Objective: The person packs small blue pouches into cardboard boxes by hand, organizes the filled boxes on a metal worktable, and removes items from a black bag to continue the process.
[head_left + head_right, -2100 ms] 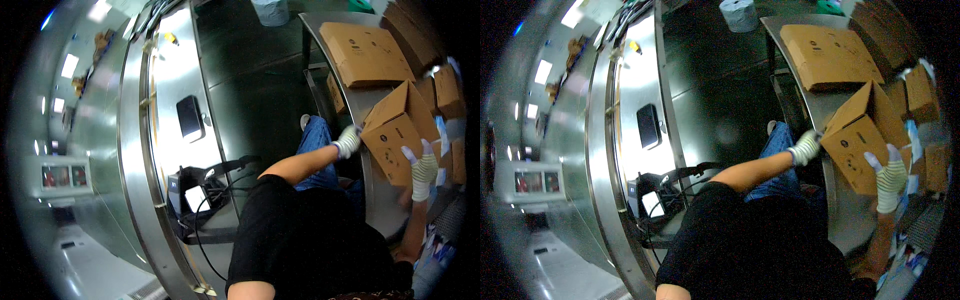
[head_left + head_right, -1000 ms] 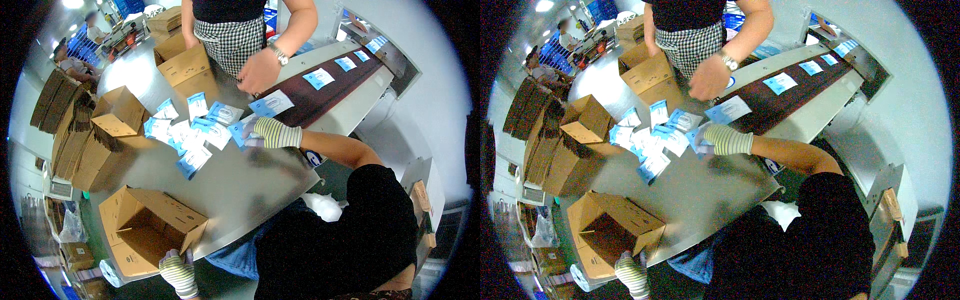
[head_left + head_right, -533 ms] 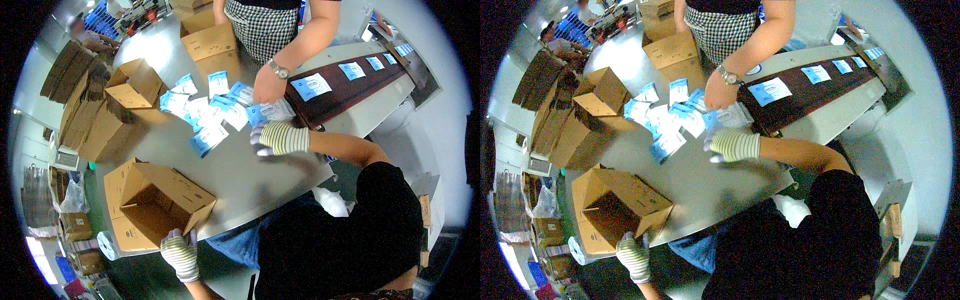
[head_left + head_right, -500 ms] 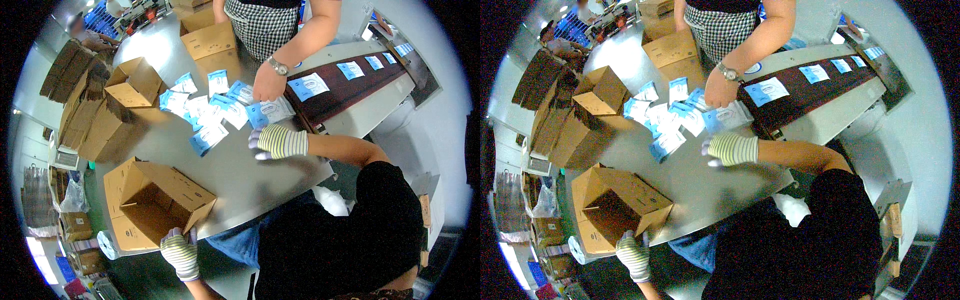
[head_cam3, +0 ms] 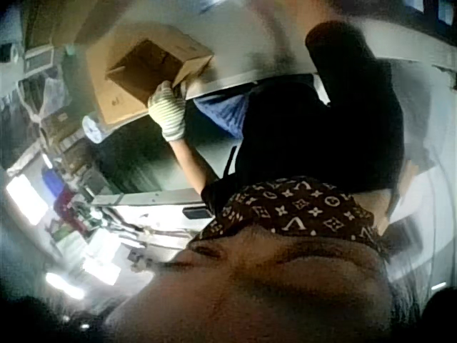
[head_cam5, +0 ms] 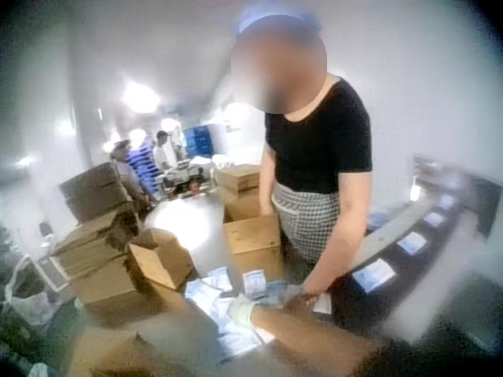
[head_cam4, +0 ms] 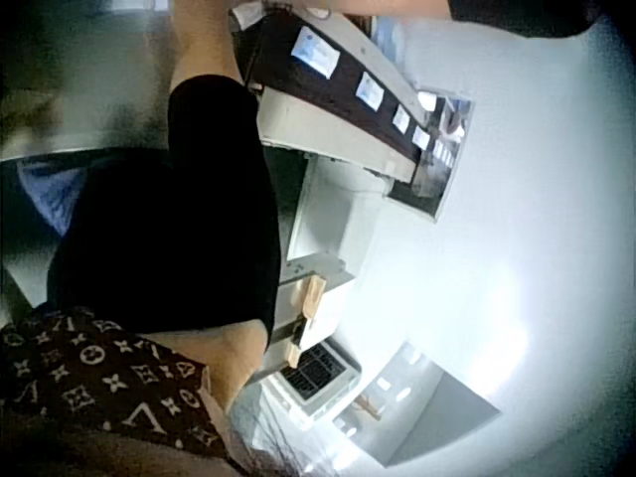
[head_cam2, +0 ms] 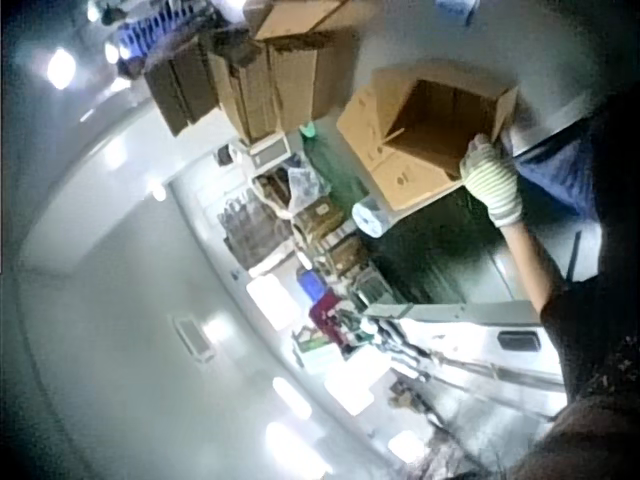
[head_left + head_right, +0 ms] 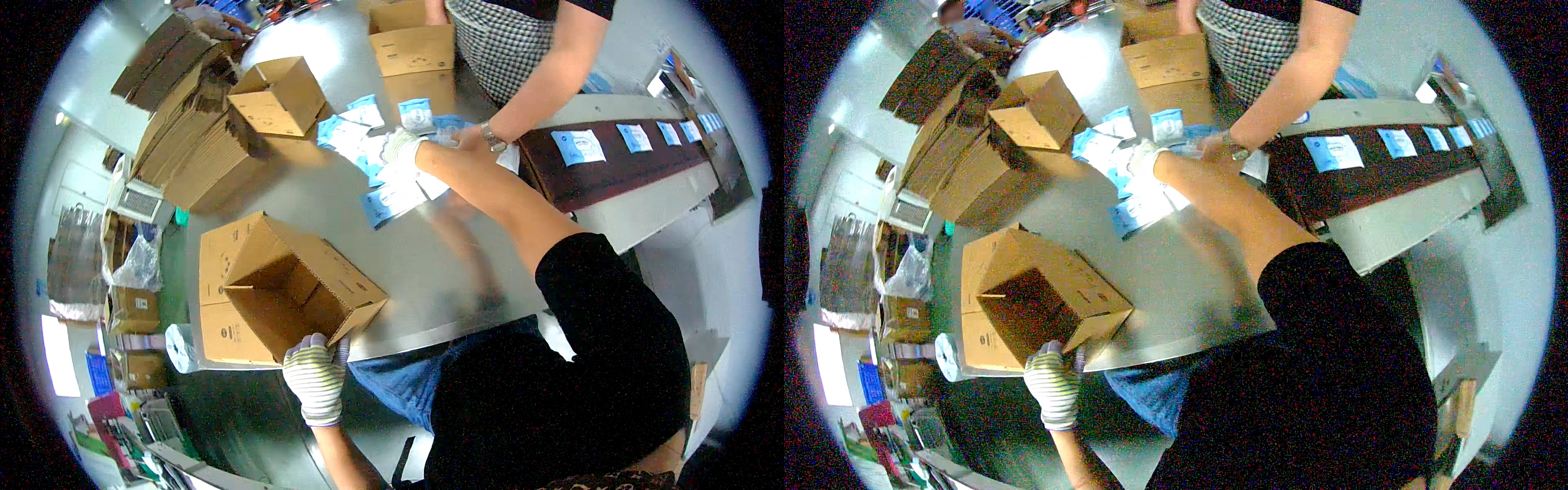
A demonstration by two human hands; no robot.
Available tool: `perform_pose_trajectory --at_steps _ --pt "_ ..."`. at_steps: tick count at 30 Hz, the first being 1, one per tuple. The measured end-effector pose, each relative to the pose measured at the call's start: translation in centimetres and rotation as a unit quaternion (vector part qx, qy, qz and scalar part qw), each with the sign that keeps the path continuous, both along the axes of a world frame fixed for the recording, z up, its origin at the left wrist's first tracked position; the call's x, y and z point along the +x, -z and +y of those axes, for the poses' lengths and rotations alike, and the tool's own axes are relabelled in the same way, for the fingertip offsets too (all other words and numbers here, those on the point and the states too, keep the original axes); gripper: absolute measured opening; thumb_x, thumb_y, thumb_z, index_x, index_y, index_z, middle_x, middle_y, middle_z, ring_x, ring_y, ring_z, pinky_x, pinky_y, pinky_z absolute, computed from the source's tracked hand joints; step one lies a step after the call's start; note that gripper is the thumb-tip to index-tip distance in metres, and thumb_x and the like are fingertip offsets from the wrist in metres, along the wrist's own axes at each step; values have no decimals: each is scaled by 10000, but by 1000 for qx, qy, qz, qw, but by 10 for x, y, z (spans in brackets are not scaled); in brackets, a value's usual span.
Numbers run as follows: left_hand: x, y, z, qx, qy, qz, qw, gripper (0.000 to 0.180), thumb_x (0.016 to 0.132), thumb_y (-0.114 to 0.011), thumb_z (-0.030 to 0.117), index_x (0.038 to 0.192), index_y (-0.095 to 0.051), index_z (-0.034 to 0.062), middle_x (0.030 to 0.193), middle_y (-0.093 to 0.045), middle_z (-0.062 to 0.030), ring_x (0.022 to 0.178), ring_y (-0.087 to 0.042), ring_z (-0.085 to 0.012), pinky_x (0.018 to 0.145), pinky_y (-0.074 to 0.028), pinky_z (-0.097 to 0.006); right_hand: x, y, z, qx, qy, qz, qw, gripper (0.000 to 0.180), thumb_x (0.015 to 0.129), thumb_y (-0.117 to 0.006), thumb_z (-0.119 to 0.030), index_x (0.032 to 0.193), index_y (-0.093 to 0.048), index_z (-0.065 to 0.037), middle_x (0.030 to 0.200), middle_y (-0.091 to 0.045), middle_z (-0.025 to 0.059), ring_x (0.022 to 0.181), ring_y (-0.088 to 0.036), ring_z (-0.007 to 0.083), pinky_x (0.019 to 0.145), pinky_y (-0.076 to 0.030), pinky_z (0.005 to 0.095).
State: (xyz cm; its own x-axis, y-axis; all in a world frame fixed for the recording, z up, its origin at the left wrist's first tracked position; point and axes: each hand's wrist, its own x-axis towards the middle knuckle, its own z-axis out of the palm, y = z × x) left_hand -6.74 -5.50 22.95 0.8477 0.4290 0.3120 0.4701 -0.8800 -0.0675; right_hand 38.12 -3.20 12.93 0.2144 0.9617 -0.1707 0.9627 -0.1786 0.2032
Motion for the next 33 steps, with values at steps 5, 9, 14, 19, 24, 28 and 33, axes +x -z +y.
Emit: perform_pose_trajectory --at_steps 5,9,14,19,24,28,33 --pt "-2 -1 1 -13 -14 0 1000 352 707 -734 390 685 -507 122 622 -552 -81 627 -569 -283 613 -440 -391 -15 -50 26 -3 -52 72 996 266 725 -709 -175 987 -693 -132 1099 -647 107 1102 -580 273 900 -441 412" --pt "-8 3 4 -51 -15 -7 999 342 722 -738 371 760 -546 90 692 -574 -109 654 -569 -317 631 -444 -409 -35 -49 25 -95 -77 -15 992 355 673 -758 -183 1002 -672 -80 1071 -635 127 1072 -597 256 860 -467 401" --pt "3 -3 5 -40 4 1 999 355 739 -718 398 743 -533 95 666 -565 -109 623 -560 -312 608 -436 -414 -13 -16 14 33 20 23 999 430 673 -746 -194 1071 -641 -69 1094 -620 136 1055 -600 272 831 -471 332" --pt "0 -5 5 -36 11 0 999 347 726 -732 382 752 -538 95 643 -559 -110 614 -566 -310 598 -441 -412 -10 -21 29 35 81 319 944 417 784 -657 -170 1177 -568 -66 1070 -646 162 937 -633 309 831 -500 390" --pt "1 -3 1 -23 1 -9 1000 328 733 -714 359 692 -495 118 660 -551 -76 636 -572 -275 603 -433 -379 -63 1 6 406 177 603 664 304 799 -646 -53 1076 -575 48 955 -669 135 858 -642 233 732 -525 346" --pt "0 -2 0 -24 -12 3 1000 332 729 -715 368 691 -496 121 665 -557 -78 642 -571 -275 607 -434 -384 -112 8 -72 280 370 682 566 287 881 -615 -163 1139 -574 -44 932 -648 105 787 -635 220 658 -547 347" --pt "1 -2 3 -23 0 -3 1000 337 724 -718 372 698 -498 117 642 -555 -90 618 -564 -286 610 -440 -394 -76 -21 -88 80 96 222 967 353 780 -641 -248 1076 -608 -58 920 -642 198 839 -632 368 755 -489 453"
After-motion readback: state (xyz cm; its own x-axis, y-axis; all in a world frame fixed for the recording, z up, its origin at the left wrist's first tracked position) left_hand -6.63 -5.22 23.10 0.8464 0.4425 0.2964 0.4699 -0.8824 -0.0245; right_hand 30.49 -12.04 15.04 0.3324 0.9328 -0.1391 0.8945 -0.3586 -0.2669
